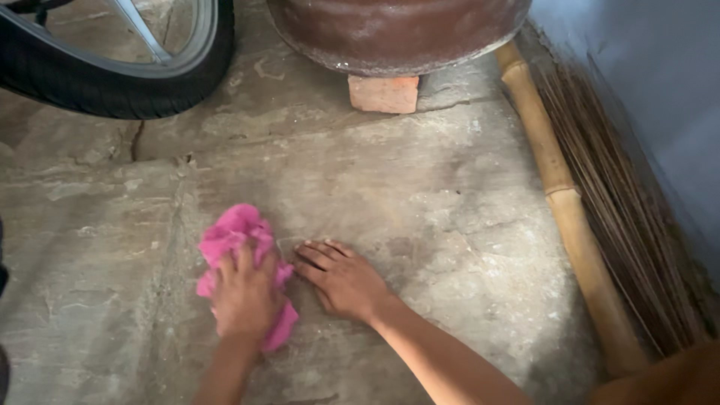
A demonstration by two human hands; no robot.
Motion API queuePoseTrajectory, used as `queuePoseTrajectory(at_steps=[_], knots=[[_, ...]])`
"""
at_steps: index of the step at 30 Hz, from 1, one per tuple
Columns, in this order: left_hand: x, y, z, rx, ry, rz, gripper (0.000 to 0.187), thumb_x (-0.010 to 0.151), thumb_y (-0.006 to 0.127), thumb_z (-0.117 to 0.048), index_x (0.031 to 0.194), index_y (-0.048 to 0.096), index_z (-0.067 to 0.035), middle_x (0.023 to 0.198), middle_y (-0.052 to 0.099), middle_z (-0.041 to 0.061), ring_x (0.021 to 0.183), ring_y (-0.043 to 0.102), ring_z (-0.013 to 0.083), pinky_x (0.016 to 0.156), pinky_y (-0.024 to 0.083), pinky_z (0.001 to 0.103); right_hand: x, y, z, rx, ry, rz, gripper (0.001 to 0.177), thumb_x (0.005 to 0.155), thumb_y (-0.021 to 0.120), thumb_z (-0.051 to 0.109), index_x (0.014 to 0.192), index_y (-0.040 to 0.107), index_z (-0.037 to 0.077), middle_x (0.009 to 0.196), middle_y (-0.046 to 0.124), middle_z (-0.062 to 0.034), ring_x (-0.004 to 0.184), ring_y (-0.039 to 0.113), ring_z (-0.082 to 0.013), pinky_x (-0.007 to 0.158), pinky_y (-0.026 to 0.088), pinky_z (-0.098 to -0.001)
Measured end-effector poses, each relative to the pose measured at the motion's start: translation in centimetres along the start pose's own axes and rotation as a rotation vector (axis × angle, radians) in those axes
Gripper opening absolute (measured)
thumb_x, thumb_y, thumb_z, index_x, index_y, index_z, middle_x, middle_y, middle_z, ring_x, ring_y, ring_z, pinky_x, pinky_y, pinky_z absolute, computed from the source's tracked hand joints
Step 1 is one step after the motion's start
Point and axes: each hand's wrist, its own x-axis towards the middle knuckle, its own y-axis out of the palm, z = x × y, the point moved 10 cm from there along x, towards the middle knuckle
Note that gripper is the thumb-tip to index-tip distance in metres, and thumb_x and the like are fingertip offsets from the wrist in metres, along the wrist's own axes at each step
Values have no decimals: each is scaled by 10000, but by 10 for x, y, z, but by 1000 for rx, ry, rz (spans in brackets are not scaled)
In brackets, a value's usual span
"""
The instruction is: The person wipes the floor and the lower parts of a motorcycle with a pink cloth. They then wipe the side of a large brown container. The person uses a cloth to clean surfaces in a garage-like setting.
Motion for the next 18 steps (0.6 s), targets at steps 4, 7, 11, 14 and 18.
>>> queuePoseTrajectory(at_steps=[4,7,11,14,18], knots=[[-16,-15,-19,-28,69,-52,618,673,766,-252,1279,643,-245,1413,518,61,1208,517,388,969,465,517,4,0,2,-11,-5,13,545,885,593,198,1421,560,107,1534,504,-111,1457,419,-268,1217,286,-459],[-17,-5,-14,-12,59,-4,596,706,768,-283,1286,631,-265,1413,511,67,1174,520,392,958,469,519,0,-2,3,-33,-17,1,525,890,593,192,1412,576,131,1533,511,-108,1456,432,-268,1217,291,-461],[-3,-1,28,-30,-99,-74,698,635,796,-336,1306,630,-243,1421,493,142,1206,504,428,892,467,559,1,3,1,-34,2,46,503,874,600,192,1374,589,139,1517,522,-103,1452,437,-274,1216,291,-461],[12,7,51,-26,-221,-68,516,812,755,-336,1311,639,-278,1437,526,97,1234,521,394,993,475,533,0,1,0,5,10,22,480,914,591,197,1391,588,147,1517,528,-99,1449,442,-271,1220,295,-462],[16,1,39,-17,-235,-115,561,729,784,-363,1262,656,-239,1348,537,145,1209,508,427,931,464,561,1,0,4,-28,-10,14,529,872,597,185,1398,585,143,1512,529,-102,1440,444,-272,1198,293,-467]])
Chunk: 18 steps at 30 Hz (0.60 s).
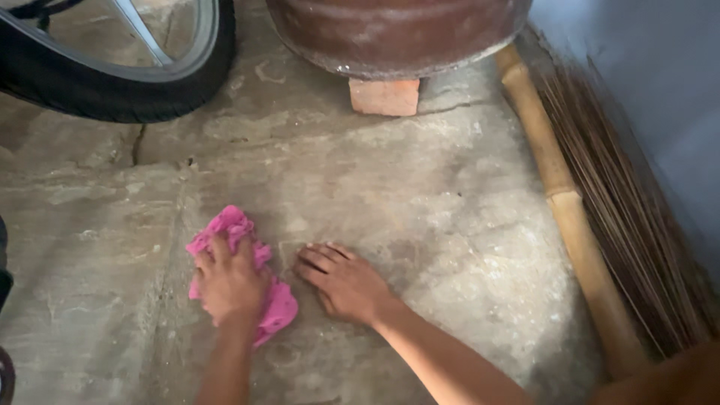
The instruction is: The person wipes the floor and the lower parts of a motorcycle with a pink cloth. They then wipe the side of a large brown container. The person uses a cloth to clean surfaces in a garage-like setting.
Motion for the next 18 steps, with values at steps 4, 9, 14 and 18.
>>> queuePoseTrajectory(at_steps=[4,9,14,18], knots=[[-28,-9,-45,2,110,-40,531,708,765,-297,1230,675,-258,1363,545,94,1174,526,402,935,463,552,3,0,-3,0,11,-4,527,888,611,221,1398,569,94,1527,518,-117,1447,443,-274,1218,296,-459],[-51,-15,-55,-83,143,-12,610,678,747,-216,1280,656,-257,1395,541,77,1163,531,391,957,470,533,0,4,-3,-17,19,20,531,889,607,232,1395,567,75,1542,505,-118,1457,432,-264,1231,288,-454],[-27,2,-33,-53,159,66,637,682,769,-288,1302,624,-262,1418,495,156,1210,511,435,942,476,558,3,4,-4,8,19,12,528,909,594,226,1427,564,125,1539,500,-99,1467,414,-260,1220,278,-455],[10,36,9,34,111,209,636,820,744,-362,1425,569,-277,1480,460,162,1317,473,433,1041,458,562,-2,7,-3,16,27,27,501,921,587,216,1418,571,158,1546,503,-76,1476,410,-253,1231,270,-451]])
